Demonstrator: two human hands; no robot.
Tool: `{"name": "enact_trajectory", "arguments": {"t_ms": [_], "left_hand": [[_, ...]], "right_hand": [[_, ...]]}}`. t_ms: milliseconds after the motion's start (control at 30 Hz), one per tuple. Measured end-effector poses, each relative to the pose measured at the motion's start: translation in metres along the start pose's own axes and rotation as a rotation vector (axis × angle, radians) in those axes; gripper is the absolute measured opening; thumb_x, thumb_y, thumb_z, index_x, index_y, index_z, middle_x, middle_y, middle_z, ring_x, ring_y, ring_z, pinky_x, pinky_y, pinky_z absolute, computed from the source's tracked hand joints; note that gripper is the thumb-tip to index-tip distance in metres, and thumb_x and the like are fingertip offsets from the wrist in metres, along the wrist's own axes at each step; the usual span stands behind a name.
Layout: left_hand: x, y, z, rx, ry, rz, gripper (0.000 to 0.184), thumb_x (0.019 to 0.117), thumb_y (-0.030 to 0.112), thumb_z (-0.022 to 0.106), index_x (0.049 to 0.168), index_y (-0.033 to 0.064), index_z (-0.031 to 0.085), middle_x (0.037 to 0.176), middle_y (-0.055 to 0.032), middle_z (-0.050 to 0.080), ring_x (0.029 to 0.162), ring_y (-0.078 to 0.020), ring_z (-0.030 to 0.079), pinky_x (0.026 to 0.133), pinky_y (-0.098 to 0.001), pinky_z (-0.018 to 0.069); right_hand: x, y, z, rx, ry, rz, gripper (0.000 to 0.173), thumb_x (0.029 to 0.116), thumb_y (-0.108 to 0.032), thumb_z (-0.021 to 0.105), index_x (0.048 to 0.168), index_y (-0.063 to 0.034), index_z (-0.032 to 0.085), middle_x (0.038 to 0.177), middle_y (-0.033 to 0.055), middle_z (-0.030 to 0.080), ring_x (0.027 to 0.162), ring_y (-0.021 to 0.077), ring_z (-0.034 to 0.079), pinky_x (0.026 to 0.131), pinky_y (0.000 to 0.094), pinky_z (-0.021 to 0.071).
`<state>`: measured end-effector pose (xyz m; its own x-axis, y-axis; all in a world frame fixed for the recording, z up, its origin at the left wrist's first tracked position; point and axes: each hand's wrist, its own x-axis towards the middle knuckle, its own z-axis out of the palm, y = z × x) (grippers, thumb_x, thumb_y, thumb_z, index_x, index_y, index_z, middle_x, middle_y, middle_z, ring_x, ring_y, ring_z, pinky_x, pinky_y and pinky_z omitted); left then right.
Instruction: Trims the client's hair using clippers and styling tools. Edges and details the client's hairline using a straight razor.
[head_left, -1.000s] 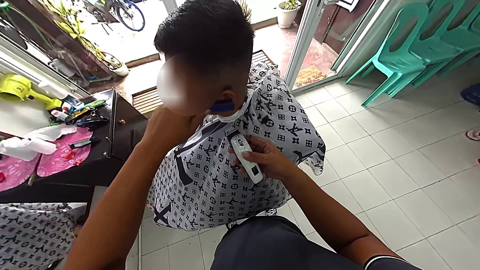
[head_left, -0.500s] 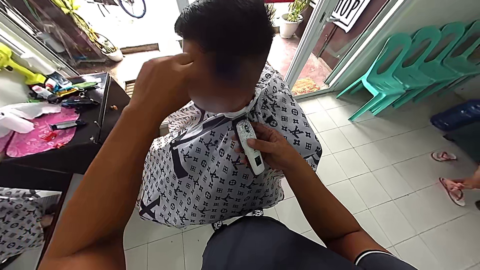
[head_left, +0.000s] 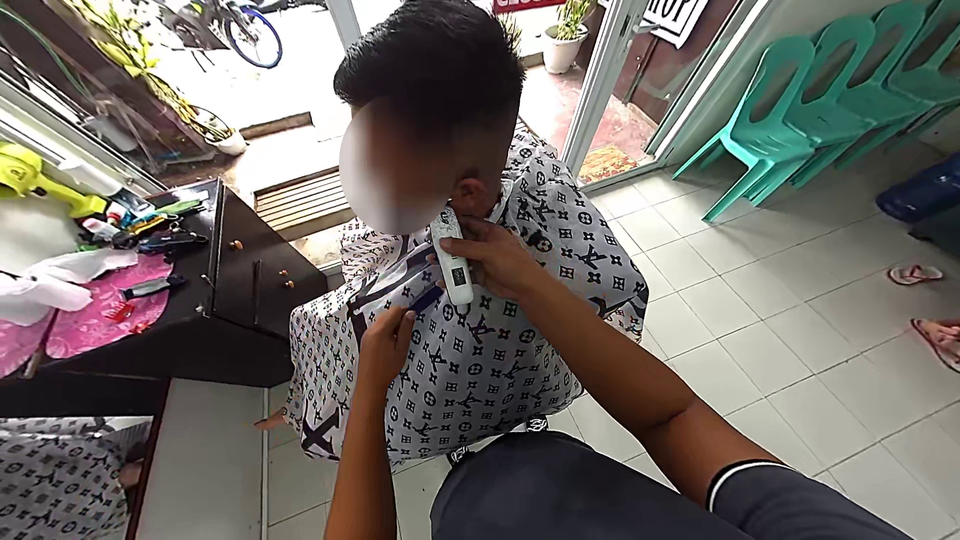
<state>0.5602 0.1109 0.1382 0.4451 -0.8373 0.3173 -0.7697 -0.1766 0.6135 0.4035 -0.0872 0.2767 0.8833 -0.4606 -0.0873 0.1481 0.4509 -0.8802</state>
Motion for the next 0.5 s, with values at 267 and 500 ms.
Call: {"name": "enact_trajectory", "arguments": {"t_ms": [267,500], "left_hand": [[-0.060,-0.001,0.006,-0.178,0.134,-0.194,0.037,0.1100,0.025,0.042,0.116,-0.0017,0.066,0.095,-0.0047,0.074,0.082,-0.0055,0.067,0.078,-0.0247,0.0548],[-0.057,0.016,0.009,-0.272,0.186,-0.216,0.031,0.1100,0.020,0.042,0.119,-0.0003,0.063,0.109,-0.0036,0.075,0.090,-0.0016,0.067,0.081,-0.0208,0.0528]], "right_hand": [[0.000,-0.010,0.003,0.108,-0.047,-0.076,0.034,0.1022,-0.006,0.056,0.135,-0.0018,0.048,0.118,0.0168,0.066,0.095,0.0272,0.071,0.077,0.0439,0.0633],[-0.001,-0.011,0.006,0.193,-0.048,-0.134,0.031,0.1024,-0.005,0.054,0.133,-0.0033,0.047,0.120,0.0163,0.065,0.098,0.0280,0.071,0.078,0.0437,0.0633]]}}
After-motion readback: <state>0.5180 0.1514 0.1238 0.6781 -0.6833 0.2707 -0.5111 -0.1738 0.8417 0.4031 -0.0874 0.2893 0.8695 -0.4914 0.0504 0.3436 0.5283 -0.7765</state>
